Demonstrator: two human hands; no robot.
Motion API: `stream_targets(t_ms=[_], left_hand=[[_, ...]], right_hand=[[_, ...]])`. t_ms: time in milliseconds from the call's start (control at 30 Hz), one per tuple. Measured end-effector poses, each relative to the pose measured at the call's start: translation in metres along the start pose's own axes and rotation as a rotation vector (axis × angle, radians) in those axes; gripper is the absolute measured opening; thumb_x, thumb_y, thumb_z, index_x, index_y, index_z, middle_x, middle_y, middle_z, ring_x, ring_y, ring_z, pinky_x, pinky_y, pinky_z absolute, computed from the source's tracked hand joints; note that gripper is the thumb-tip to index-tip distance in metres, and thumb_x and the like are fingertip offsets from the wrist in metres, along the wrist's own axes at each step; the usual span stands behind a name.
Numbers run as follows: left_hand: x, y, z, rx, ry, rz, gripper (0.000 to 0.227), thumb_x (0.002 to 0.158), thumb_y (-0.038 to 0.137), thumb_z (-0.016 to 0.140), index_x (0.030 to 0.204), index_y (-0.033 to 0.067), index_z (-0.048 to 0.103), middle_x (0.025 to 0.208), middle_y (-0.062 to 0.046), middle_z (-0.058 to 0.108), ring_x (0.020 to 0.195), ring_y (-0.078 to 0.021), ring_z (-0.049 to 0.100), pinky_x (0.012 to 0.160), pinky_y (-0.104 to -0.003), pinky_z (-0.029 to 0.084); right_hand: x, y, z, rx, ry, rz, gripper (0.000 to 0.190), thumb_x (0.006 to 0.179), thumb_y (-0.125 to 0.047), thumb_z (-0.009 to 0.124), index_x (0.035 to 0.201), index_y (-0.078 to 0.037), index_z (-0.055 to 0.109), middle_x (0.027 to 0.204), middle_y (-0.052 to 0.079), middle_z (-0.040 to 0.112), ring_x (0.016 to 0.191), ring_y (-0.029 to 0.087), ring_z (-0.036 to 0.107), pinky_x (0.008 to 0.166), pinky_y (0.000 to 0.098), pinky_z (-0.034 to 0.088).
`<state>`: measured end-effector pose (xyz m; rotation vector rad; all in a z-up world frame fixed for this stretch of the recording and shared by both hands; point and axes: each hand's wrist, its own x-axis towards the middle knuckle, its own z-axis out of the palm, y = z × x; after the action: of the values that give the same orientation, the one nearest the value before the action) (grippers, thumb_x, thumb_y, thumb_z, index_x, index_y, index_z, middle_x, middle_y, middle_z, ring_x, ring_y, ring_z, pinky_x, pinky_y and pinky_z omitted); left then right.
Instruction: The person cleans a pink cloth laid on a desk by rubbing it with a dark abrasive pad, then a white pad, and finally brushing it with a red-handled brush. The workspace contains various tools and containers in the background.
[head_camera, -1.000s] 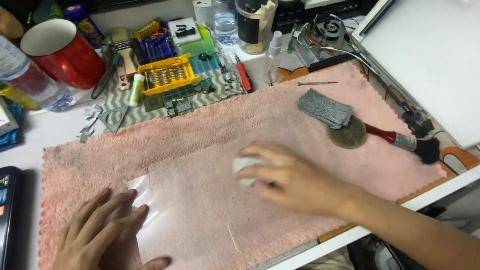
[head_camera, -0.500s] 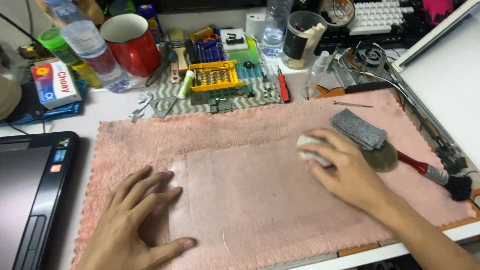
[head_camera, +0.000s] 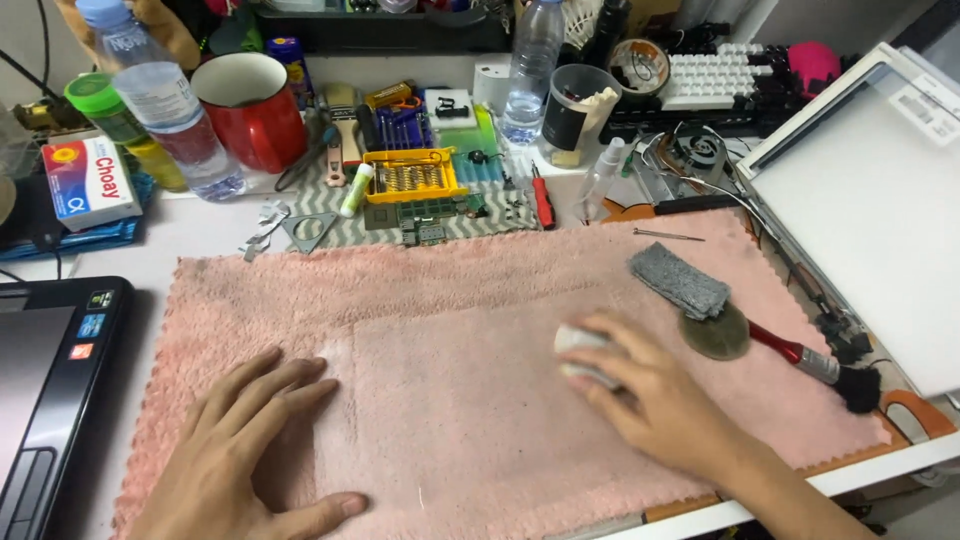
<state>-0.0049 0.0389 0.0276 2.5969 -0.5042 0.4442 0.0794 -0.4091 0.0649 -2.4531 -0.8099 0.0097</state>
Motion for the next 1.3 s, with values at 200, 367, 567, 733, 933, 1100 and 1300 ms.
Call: stream_targets(t_ms=[200,367,567,733,933,1100,1300], left_hand=[[0.0,0.001,0.0,0.008,-0.019,-0.028,0.12,0.054,0.088,0.102,0.154,0.028,0.074,0.165,0.003,0.071,0.166,-0.03,0.049,0.133,-0.055,0.035],[-0.002,-0.005,0.006,0.037,0.013,0.015,0.122,0.052,0.087,0.102,0.154,0.0275,0.073,0.166,0.003,0.07,0.166,-0.0295,0.051,0.135,-0.052,0.036],[-0.001,-0.001,0.003,0.043,-0.058,-0.045,0.122,0.055,0.087,0.103,0.158,0.0313,0.069,0.181,0.006,0.056,0.175,-0.0284,0.038,0.133,-0.054,0.03],[0.002,0.003,-0.003,0.008,-0.09,-0.035,0.12,0.057,0.085,0.104,0.156,0.0259,0.069,0.181,0.0,0.056,0.174,-0.0308,0.037,0.136,-0.054,0.025],[0.007,0.014,-0.013,-0.017,-0.1,-0.042,0.114,0.064,0.082,0.102,0.156,0.0216,0.069,0.179,-0.003,0.058,0.173,-0.0329,0.039,0.136,-0.055,0.024],[0.009,0.021,-0.019,-0.083,-0.086,-0.016,0.111,0.07,0.075,0.102,0.157,0.0159,0.067,0.175,-0.006,0.062,0.17,-0.0358,0.042,0.135,-0.056,0.028],[0.008,0.023,-0.021,-0.085,-0.087,-0.023,0.109,0.072,0.074,0.102,0.157,0.0163,0.067,0.176,-0.004,0.061,0.171,-0.0365,0.041,0.135,-0.058,0.028]], right_hand=[[-0.017,0.028,-0.014,0.034,-0.031,0.184,0.033,0.103,-0.029,0.072,0.132,-0.028,0.088,0.168,0.004,0.061,0.146,0.026,0.065,0.105,0.0366,0.077],[0.003,-0.013,0.003,0.055,0.041,-0.009,0.03,0.108,-0.022,0.07,0.134,-0.016,0.085,0.161,0.011,0.065,0.154,0.031,0.057,0.121,0.046,0.061],[-0.006,0.007,-0.013,0.033,-0.054,-0.1,0.03,0.108,-0.026,0.07,0.132,-0.023,0.086,0.163,0.008,0.067,0.154,0.031,0.058,0.116,0.0479,0.062],[0.024,-0.012,0.004,0.028,0.037,-0.125,0.035,0.108,-0.021,0.071,0.14,-0.017,0.082,0.159,0.011,0.068,0.142,0.028,0.07,0.115,0.0403,0.064],[0.014,-0.029,0.004,0.108,-0.072,-0.402,0.037,0.112,-0.015,0.067,0.148,-0.007,0.074,0.162,0.02,0.068,0.156,0.041,0.06,0.135,0.0605,0.044],[0.033,-0.01,0.004,0.069,-0.018,-0.163,0.05,0.105,-0.025,0.076,0.153,-0.014,0.075,0.158,0.011,0.076,0.152,0.029,0.066,0.128,0.0481,0.05],[0.045,-0.059,0.039,0.205,-0.091,-0.37,0.049,0.109,-0.017,0.072,0.157,-0.006,0.07,0.165,0.021,0.067,0.159,0.041,0.056,0.137,0.0572,0.038]])
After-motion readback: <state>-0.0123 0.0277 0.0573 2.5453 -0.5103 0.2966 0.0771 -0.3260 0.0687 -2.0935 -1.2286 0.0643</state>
